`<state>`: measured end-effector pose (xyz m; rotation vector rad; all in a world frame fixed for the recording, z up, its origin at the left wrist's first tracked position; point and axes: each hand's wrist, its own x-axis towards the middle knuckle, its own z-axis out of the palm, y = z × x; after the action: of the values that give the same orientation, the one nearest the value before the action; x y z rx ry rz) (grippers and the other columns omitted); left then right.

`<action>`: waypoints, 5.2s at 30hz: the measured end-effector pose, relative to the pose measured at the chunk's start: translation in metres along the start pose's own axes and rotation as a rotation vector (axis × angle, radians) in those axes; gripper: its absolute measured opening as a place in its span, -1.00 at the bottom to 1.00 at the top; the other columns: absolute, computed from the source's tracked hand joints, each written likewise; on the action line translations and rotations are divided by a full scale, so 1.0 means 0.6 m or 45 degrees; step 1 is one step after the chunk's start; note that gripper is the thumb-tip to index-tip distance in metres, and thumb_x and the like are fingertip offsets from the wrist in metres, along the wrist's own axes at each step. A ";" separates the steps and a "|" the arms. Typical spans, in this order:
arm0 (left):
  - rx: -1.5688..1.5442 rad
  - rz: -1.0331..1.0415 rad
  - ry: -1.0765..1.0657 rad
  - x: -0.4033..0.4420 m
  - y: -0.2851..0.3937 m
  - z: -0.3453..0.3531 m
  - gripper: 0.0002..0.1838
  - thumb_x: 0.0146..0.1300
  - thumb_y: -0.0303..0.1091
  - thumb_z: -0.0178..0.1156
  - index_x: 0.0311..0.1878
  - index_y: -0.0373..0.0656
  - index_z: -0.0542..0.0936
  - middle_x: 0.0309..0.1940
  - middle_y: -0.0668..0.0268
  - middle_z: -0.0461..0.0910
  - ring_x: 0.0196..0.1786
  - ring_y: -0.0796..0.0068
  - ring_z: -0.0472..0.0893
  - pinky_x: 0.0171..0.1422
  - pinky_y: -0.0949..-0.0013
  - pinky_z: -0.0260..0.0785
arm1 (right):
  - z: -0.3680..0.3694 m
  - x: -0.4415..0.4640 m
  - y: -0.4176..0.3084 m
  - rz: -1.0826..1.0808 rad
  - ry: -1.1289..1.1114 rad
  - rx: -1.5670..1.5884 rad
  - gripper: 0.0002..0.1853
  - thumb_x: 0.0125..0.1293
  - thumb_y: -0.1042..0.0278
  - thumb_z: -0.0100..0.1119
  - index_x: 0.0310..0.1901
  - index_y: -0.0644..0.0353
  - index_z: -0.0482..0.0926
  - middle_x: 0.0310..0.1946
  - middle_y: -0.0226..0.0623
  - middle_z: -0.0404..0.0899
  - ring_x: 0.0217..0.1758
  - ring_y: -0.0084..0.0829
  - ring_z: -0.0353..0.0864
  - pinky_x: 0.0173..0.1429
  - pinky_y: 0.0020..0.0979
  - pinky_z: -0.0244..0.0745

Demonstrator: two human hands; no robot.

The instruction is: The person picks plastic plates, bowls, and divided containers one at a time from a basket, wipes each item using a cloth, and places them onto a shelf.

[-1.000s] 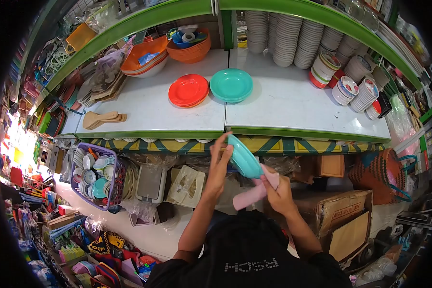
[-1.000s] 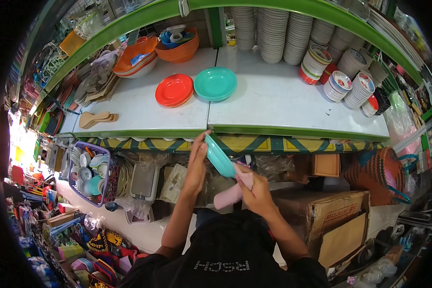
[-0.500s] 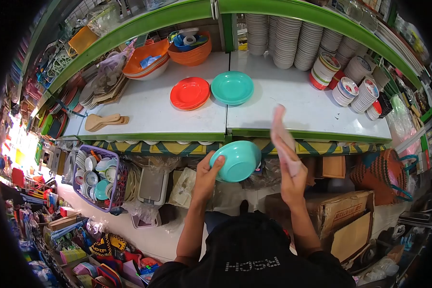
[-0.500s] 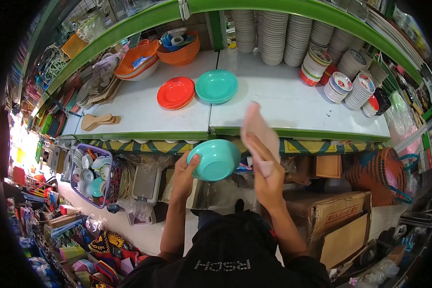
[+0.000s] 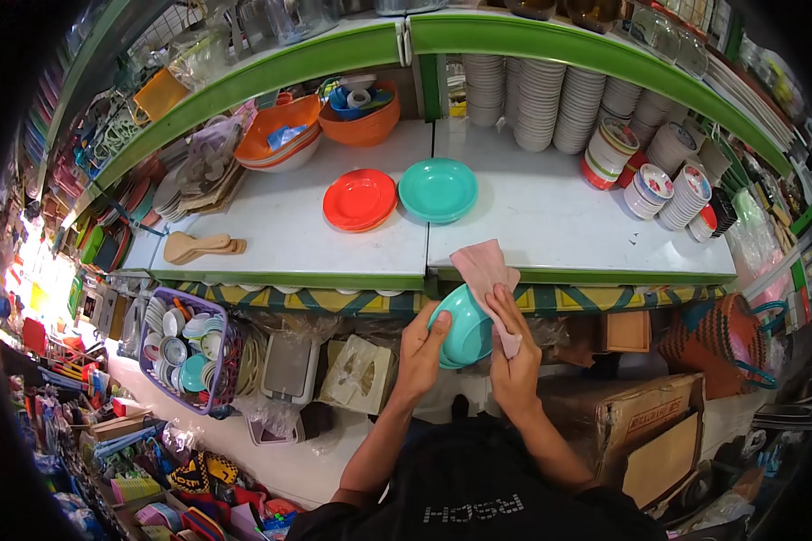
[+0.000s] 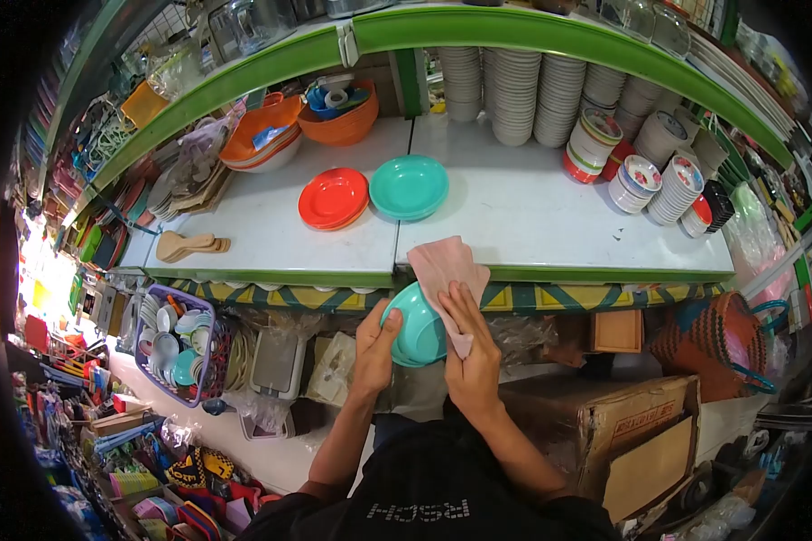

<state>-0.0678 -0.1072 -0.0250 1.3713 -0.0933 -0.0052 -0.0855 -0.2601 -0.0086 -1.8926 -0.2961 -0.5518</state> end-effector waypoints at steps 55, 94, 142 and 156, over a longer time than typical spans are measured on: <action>-0.021 -0.162 -0.148 -0.011 -0.045 0.031 -0.43 0.61 0.10 -0.02 0.01 -0.33 0.60 -0.16 0.37 0.60 -0.13 0.62 0.47 -0.03 0.47 0.32 | -0.093 0.055 0.006 0.360 0.120 0.129 -0.64 0.56 0.31 0.08 0.21 0.41 0.56 -0.08 -0.28 0.67 -0.05 -0.57 0.57 0.14 -0.51 0.45; -1.692 -0.892 -0.485 0.045 -0.030 -0.033 -0.54 0.64 -0.20 -0.14 0.36 -0.35 0.43 0.32 0.03 0.54 0.38 0.16 0.53 0.50 -0.02 0.34 | -0.165 -0.004 0.098 -0.413 -0.846 -0.116 -0.36 0.19 0.67 0.06 0.35 0.07 0.57 0.45 -0.31 0.45 0.55 -0.11 0.36 0.59 -0.09 0.29; -0.936 -0.599 -0.069 0.005 -0.004 -0.055 -0.61 0.61 -0.22 0.01 0.29 -0.32 0.48 0.19 0.13 0.62 0.23 0.30 0.64 0.35 0.16 0.52 | -0.054 0.012 0.004 -0.234 -0.582 -0.246 -0.39 0.13 0.74 0.07 0.27 0.19 0.61 0.35 -0.09 0.54 0.54 0.06 0.35 0.55 -0.10 0.30; 0.027 -0.151 0.101 -0.035 0.018 -0.136 -0.68 0.51 -0.30 0.21 0.17 -0.31 0.64 -0.07 0.35 0.71 -0.07 0.66 0.58 0.10 0.45 0.44 | -0.061 0.112 0.104 0.488 -0.093 0.547 -0.65 0.48 0.25 0.24 0.11 0.38 0.63 -0.02 -0.33 0.68 0.03 -0.55 0.60 0.19 -0.44 0.48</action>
<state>-0.0837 -0.0237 -0.0319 1.3949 0.0544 -0.0496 -0.0080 -0.3213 -0.0137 -1.4999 -0.0828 -0.1433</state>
